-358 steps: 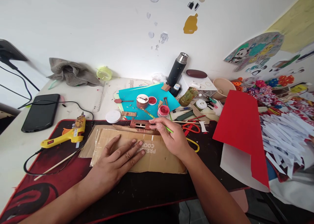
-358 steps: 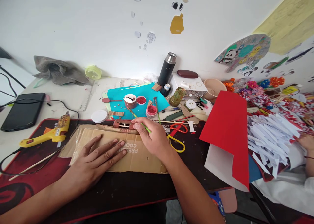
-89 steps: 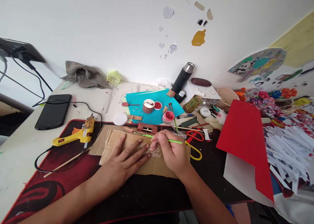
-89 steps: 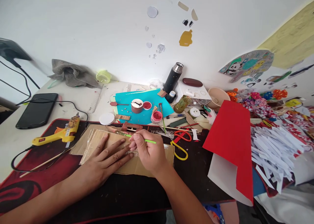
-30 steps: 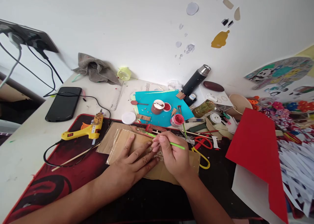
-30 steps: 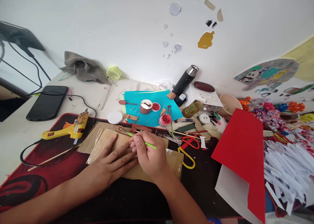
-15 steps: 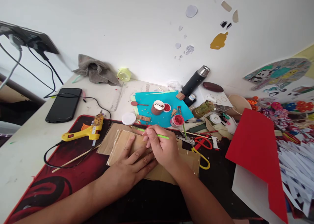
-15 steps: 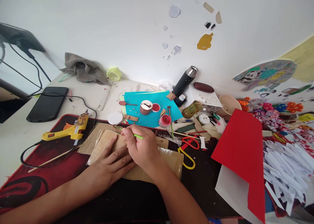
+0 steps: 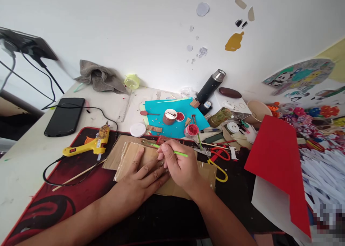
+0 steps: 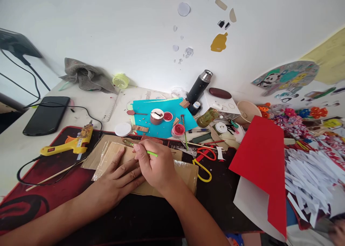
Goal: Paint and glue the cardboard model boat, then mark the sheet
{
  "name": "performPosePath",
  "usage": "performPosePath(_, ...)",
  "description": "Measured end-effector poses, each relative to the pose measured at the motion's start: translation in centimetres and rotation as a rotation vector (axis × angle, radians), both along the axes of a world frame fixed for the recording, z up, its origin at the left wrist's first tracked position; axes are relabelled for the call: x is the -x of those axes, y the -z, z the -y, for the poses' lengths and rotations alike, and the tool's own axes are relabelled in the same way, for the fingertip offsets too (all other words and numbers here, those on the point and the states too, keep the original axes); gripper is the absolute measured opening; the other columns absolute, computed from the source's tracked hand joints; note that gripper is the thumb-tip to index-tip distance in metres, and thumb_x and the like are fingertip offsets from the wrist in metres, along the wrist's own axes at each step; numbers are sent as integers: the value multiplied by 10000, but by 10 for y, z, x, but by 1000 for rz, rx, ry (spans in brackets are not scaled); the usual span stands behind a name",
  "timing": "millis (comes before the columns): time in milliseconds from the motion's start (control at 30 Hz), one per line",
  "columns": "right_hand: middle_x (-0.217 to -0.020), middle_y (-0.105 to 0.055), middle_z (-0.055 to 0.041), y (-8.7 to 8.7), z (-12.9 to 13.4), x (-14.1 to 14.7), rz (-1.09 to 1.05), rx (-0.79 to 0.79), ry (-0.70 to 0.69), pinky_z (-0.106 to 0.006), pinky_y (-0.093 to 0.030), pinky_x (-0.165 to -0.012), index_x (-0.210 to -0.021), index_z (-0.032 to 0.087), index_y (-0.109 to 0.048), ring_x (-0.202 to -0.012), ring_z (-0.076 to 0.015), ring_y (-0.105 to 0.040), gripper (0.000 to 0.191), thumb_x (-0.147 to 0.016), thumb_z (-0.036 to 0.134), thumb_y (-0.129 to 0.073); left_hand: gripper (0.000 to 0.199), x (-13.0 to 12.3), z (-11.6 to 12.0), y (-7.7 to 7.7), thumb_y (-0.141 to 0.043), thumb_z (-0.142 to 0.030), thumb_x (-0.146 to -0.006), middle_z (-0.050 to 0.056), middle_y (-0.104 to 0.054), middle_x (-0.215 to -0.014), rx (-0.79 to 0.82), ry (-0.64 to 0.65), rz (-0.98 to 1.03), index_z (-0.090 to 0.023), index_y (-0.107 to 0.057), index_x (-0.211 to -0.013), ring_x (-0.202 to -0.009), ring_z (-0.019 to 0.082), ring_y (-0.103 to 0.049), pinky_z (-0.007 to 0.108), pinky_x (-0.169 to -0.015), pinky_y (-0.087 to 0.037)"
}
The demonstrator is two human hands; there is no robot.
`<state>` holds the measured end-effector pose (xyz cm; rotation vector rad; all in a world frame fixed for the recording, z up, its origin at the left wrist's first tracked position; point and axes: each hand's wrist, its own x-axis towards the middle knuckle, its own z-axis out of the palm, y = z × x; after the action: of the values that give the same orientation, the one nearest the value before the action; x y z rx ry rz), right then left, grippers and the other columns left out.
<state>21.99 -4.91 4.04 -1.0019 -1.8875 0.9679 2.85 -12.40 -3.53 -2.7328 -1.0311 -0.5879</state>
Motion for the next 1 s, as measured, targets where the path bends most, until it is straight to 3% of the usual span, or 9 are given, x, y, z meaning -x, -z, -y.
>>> performPosePath(167, -769, -784, -29, -1, 4, -8, 3, 0, -1, -250, -544, -540, -859, 248, -699, -595, -146, -711, 449, -1188, 461, -480, 481, 1, 1, 2, -632, -330, -1088, 39, -538, -1753, 14, -10, -10, -258, -667, -1562, -1776, 335, -30, 694, -1418, 71)
performPosePath(300, -774, -801, -30, -4, 12, -20, -20, -9, 31, -259, -552, -544, -932, 240, -738, -554, -141, -693, 418, -1192, 443, -481, 534, 1, 1, 1, -610, -343, -1106, 37, -495, -1787, 9, -7, -23, -252, -596, -1632, -1777, 319, -52, 694, -1416, 83)
performPosePath(533, -805, -830, -37, 3, 16, -15, -53, -21, 59, -292, -620, -655, -984, 242, -782, -623, -163, -749, 397, -1186, 429, -496, 475, 2, -2, 1, -577, -331, -1125, 34, -573, -1728, 12, 18, 19, -243, -642, -1587, -1782, 299, -25, 677, -1416, 116)
performPosePath(700, -837, -837, -33, 10, 9, -6, -35, -25, 15, -262, -594, -608, -989, 254, -785, -613, -153, -746, 378, -1179, 431, -510, 418, 3, -2, 4, -543, -332, -1146, 21, -625, -1682, 22, 30, 53, -253, -694, -1527, -1784, 284, 0, 671, -1423, 95)
performPosePath(867, -809, -817, -33, 3, 16, -28, -94, 12, 100, -244, -579, -541, -947, 235, -747, -547, -132, -707, 426, -1191, 465, -484, 547, 4, -1, 4, -580, -364, -1118, 41, -519, -1771, 19, -9, -33, -282, -571, -1658, -1782, 291, -59, 681, -1418, 62)
performPosePath(1000, -797, -818, -35, -2, 26, -48, -167, 31, 165, -242, -585, -537, -916, 223, -753, -531, -131, -720, 439, -1189, 467, -510, 585, 5, 0, 5, -601, -368, -1098, 57, -528, -1764, 13, -3, -29, -268, -554, -1673, -1780, 302, -82, 684, -1413, 77)
